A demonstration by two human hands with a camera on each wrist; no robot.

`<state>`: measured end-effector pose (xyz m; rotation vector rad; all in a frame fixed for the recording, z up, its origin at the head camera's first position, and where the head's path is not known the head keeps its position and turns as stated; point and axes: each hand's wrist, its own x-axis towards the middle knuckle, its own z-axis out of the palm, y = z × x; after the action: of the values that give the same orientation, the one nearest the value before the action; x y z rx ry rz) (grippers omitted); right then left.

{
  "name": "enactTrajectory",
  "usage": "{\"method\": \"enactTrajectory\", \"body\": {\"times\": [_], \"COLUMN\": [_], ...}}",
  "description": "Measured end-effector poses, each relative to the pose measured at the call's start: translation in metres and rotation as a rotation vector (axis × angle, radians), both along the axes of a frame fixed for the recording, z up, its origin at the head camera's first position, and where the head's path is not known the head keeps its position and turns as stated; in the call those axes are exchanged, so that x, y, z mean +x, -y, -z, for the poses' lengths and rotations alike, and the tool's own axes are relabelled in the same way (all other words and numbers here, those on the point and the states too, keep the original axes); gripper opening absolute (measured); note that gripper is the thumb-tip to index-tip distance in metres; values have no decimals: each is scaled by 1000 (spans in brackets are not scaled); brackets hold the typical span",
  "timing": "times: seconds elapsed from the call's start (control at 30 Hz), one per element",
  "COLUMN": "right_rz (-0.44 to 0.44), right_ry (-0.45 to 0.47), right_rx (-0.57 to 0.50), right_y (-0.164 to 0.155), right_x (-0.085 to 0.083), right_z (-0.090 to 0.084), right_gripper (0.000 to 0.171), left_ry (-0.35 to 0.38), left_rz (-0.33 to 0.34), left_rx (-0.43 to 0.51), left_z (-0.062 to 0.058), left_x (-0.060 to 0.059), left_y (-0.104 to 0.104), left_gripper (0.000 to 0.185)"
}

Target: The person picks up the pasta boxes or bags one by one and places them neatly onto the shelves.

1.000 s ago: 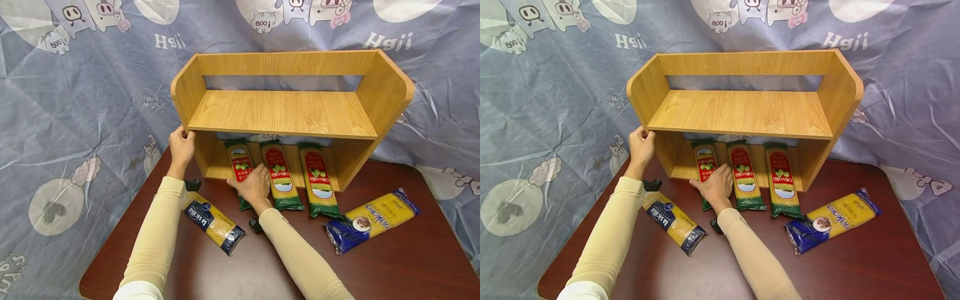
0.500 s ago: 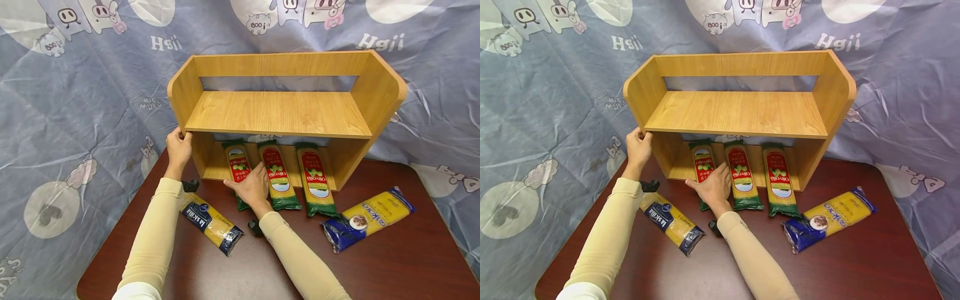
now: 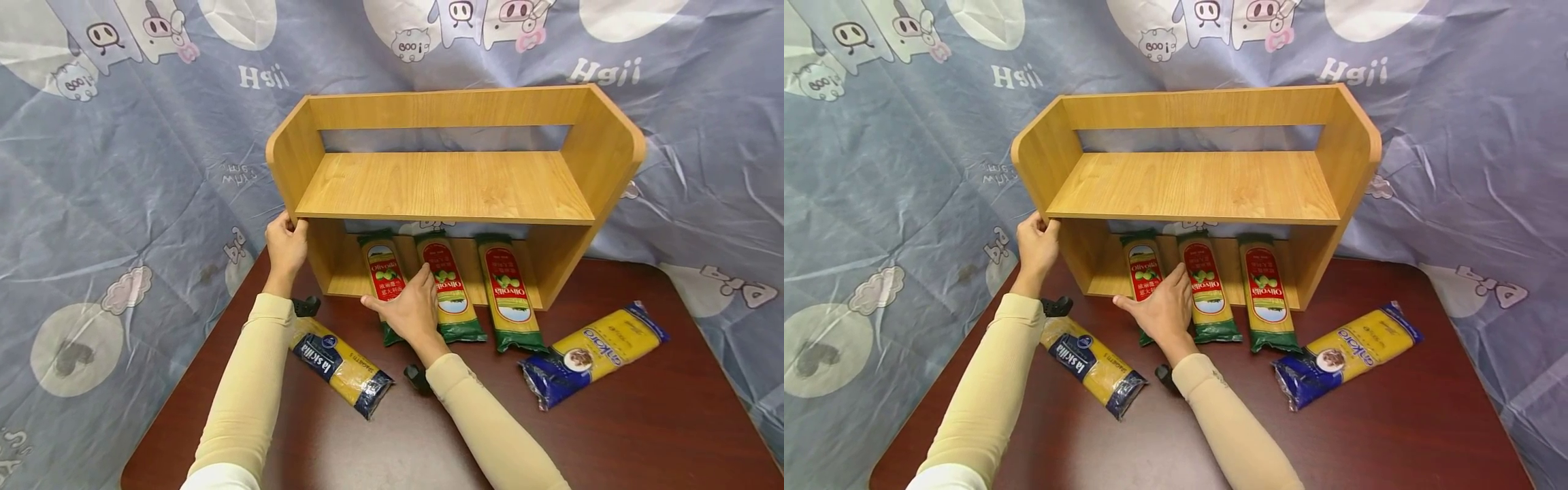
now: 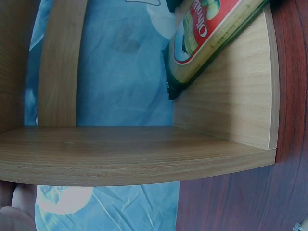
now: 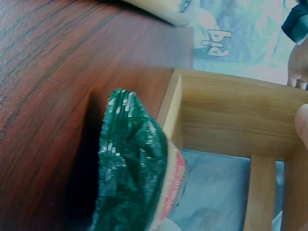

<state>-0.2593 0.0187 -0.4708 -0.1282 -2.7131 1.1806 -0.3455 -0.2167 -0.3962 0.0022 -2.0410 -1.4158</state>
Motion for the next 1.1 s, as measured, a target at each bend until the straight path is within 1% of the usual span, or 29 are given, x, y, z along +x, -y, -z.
{"method": "enactTrajectory", "body": {"times": [0.3,0.47,0.7,0.93,1.1], "right_rz": [-30,-48,-87,-111,-116], "right_ry": [-26,-39,-39,-71,-95], "right_rx": [-28,-23,-58,-72,-43], "right_y": [-3,-4,-6,-3,0], "right_x": [16,25,39,56,68], "right_z": [-17,-26,-37,-44,-46], "right_gripper": [152,153,152,149,148], "left_ry": [4,8,17,17,14], "left_rz": [-18,-20,-16,-7,-1], "left_rx": [-27,-17,2,10,23], "left_z": [-1,-2,-2,-2,-2], "left_x": [1,2,2,2,3], "left_y": [0,0,-1,0,-1], "left_gripper": [14,14,16,17,15]}}
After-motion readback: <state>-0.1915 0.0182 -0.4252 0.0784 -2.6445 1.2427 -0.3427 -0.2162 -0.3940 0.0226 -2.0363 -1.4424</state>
